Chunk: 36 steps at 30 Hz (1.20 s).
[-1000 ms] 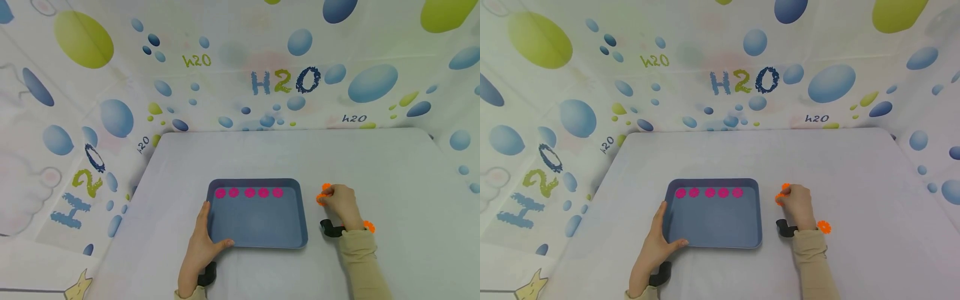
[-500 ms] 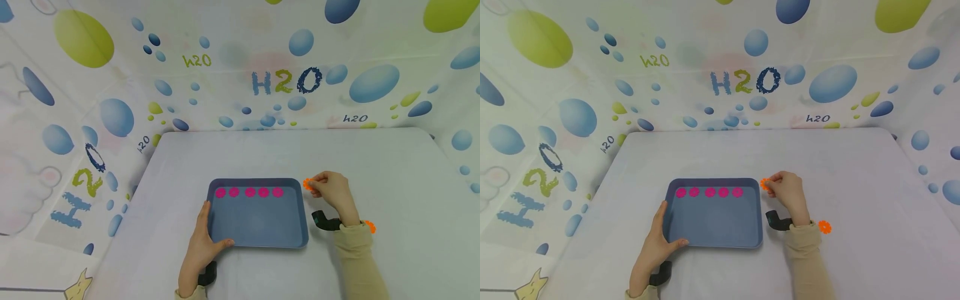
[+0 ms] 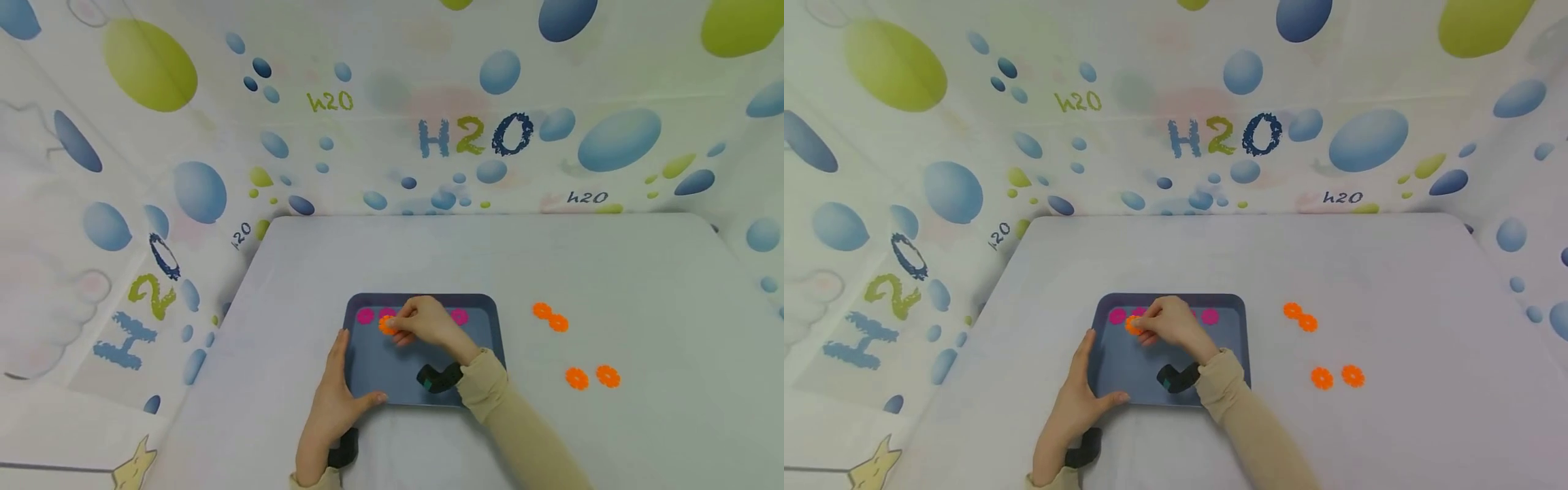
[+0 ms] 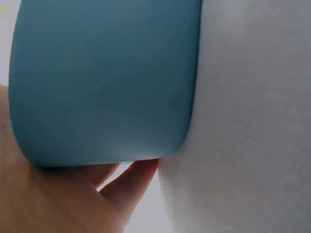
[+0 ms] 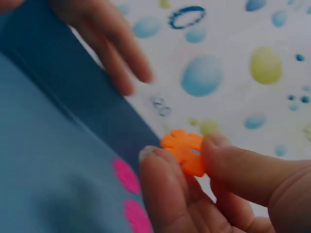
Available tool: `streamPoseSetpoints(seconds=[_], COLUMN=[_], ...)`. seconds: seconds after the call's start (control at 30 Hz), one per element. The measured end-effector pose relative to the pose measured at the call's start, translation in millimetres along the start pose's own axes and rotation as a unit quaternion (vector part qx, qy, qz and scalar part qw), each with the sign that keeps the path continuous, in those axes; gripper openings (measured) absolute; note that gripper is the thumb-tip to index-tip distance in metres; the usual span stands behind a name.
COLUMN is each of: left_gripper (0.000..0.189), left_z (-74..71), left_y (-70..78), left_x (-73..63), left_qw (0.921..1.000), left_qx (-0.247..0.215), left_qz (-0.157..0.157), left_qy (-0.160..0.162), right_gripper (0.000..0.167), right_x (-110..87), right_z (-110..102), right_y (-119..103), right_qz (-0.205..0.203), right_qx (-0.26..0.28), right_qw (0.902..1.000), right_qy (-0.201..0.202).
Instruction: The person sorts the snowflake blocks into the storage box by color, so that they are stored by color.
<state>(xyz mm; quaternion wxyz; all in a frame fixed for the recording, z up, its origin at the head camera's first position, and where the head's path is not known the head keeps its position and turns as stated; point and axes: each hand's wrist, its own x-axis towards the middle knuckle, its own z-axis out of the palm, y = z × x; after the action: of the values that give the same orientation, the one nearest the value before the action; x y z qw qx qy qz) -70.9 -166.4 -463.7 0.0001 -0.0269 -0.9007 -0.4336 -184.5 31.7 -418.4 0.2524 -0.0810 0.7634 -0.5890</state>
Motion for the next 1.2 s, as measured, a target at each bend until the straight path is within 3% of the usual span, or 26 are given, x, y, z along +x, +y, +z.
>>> streamPoseSetpoints(seconds=[0.17,0.33,0.73,1.0,1.2], left_gripper=[0.121,0.121,0.121,0.121,0.123], left_z=[0.8,-1.3,-7.0,-4.4,-5.7], left_y=[0.0,3.1,10.7,10.5,10.8], left_x=[-0.4,0.6,3.0,2.2,3.5], left_qw=[1.0,0.9999,0.9999,1.0,0.9999], left_qx=[-0.003,-0.008,-0.006,-0.008,0.002], left_qz=[0.001,0.007,0.015,0.005,0.009], left_qy=[0.003,0.002,0.001,0.001,0.009], right_gripper=[0.022,0.019,0.028,0.026,0.025], right_x=[19.1,33.5,41.6,35.5,13.5], right_z=[35.1,57.1,68.8,58.1,9.1], right_y=[6.6,7.8,0.2,2.2,-20.7], right_qz=[0.016,0.032,0.018,-0.005,-0.05], right_qx=[-0.004,-0.035,-0.117,-0.09,-0.009], right_qw=[0.9999,0.9988,0.9923,0.9942,0.9947], right_qy=[0.001,0.014,0.038,0.057,0.09])
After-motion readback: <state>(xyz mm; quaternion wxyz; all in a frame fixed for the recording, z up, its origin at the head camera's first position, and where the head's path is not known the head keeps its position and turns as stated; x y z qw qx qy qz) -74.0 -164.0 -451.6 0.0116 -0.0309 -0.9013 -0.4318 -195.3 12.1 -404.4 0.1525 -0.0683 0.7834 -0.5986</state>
